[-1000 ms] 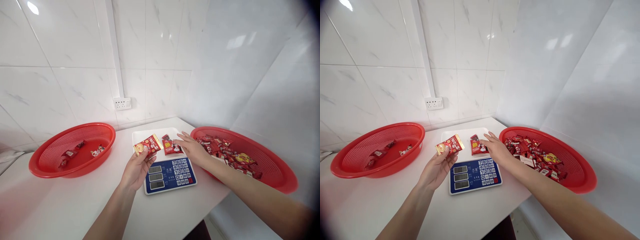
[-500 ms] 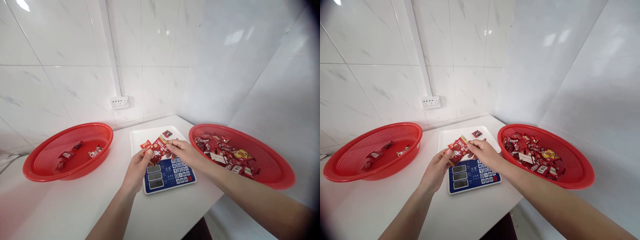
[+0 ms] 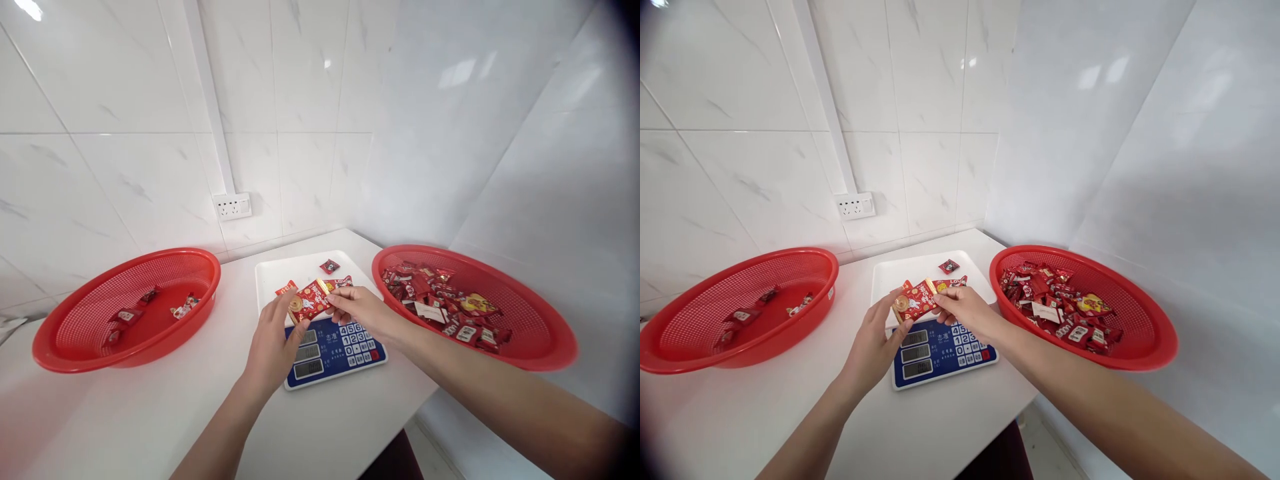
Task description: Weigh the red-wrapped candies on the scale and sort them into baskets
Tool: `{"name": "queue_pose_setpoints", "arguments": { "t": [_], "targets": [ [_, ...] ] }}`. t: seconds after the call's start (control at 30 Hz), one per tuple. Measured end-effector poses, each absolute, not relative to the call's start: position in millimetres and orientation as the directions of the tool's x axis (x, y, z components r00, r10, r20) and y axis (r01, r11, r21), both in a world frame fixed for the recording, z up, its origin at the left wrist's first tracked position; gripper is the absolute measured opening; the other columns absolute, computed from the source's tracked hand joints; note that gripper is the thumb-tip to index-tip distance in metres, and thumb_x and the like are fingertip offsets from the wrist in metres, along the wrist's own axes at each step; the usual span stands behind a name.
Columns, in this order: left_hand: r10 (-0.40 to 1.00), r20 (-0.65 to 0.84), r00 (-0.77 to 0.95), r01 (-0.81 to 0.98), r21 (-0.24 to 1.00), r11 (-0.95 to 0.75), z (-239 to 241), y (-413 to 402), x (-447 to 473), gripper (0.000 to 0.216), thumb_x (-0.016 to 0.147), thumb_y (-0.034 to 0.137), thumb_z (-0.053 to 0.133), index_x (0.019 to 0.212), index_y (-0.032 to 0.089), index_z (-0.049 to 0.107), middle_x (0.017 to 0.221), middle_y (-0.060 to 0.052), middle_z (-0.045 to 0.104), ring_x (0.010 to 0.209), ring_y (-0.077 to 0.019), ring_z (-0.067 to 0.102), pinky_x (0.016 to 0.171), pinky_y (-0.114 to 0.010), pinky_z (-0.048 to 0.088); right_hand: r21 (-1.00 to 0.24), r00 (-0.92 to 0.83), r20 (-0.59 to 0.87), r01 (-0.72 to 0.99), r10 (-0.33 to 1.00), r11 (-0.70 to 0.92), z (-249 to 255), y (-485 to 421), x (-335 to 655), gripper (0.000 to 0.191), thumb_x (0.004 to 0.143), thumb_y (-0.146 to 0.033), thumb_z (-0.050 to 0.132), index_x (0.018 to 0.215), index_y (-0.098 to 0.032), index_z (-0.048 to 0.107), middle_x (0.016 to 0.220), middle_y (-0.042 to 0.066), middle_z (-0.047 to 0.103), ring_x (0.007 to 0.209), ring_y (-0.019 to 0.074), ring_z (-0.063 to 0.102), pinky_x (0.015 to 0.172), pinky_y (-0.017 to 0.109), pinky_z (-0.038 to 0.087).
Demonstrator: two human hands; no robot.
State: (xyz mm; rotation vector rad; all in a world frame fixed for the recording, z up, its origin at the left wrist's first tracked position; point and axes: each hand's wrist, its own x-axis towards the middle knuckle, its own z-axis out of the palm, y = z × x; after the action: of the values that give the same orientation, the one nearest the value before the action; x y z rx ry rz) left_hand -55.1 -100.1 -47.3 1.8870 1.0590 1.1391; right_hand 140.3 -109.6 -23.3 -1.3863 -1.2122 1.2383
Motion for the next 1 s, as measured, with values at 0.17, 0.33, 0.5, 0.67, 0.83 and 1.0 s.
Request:
{"name": "queue_pose_setpoints", "arguments": {
  "t": [0.17,0.33,0.5,0.67,0.83,1.0],
  "targets": [
    [0.83,0.392,0.397,0.461,0.697,-0.549,-58,-97,-61,0.043,0.081,0.039,0.057,0.124,0.031,0.054,0.132,-0.01,0.049,0.127,-0.0315,0.037,0.101,-0.049,0.032,-0.988,0.017,-0.147,0.051,0.989,-0.148,-36,-106,139,0.015,0.08,-0.029,0.059,0.08,-0.016,0.066,0.067,0.001,0.067,0.055,0.0083,0.058,0.052,0.02,0.045],
    [0.856,0.357,0.373,0.553,0.656,-0.514,-51,-90,-61,0.049,0.081,0.045,0.054,0.127,0.028,0.052,0.131,-0.013,0.049,0.126,-0.0323,0.038,0.099,-0.049,0.034,-0.986,0.04,-0.012,0.164,0.999,-0.019,-35,-104,143,0.029,0.086,-0.031,0.048,0.107,-0.017,0.062,0.083,0.006,0.07,0.072,0.0147,0.065,0.063,0.028,0.052],
    [0.863,0.27,0.426,0.609,0.62,-0.494,-38,-69,-62,0.043,0.079,0.044,0.057,0.12,0.028,0.059,0.145,-0.01,0.036,0.139,-0.0344,0.012,0.108,-0.053,0.014,-0.763,-0.005,0.28,0.606,0.96,0.225,-27,-98,173,0.032,0.084,-0.028,0.05,0.113,-0.021,0.062,0.113,0.009,0.065,0.107,0.0216,0.058,0.092,0.042,0.046],
    [0.86,0.165,0.483,0.633,0.614,-0.472,-35,-40,-55,0.029,0.075,0.029,0.062,0.103,0.027,0.068,0.137,-0.009,0.047,0.137,-0.0369,0.017,0.108,-0.054,0.012,-0.42,-0.175,0.306,0.857,0.936,0.298,-37,-86,193,0.031,0.078,-0.019,0.057,0.106,-0.025,0.068,0.117,0.006,0.063,0.113,0.0248,0.054,0.096,0.045,0.043],
    [0.853,0.183,0.488,0.6,0.639,-0.481,-38,-14,-38,0.024,0.072,0.024,0.063,0.095,0.026,0.069,0.122,-0.007,0.058,0.134,-0.0343,0.024,0.109,-0.049,0.01,-0.377,-0.243,0.289,0.86,0.926,0.344,-37,-65,188,0.029,0.079,-0.015,0.055,0.103,-0.025,0.069,0.11,0.005,0.067,0.109,0.0231,0.057,0.095,0.042,0.044],
    [0.853,0.147,0.501,0.564,0.692,-0.451,-37,-1,-30,0.032,0.071,0.025,0.064,0.102,0.024,0.065,0.12,-0.01,0.06,0.128,-0.0319,0.037,0.107,-0.045,0.018,-0.492,-0.16,0.236,0.831,0.958,0.26,-24,-36,194,0.031,0.085,-0.026,0.051,0.112,-0.018,0.063,0.118,0.01,0.062,0.11,0.0228,0.057,0.093,0.039,0.045]
  ]
}}
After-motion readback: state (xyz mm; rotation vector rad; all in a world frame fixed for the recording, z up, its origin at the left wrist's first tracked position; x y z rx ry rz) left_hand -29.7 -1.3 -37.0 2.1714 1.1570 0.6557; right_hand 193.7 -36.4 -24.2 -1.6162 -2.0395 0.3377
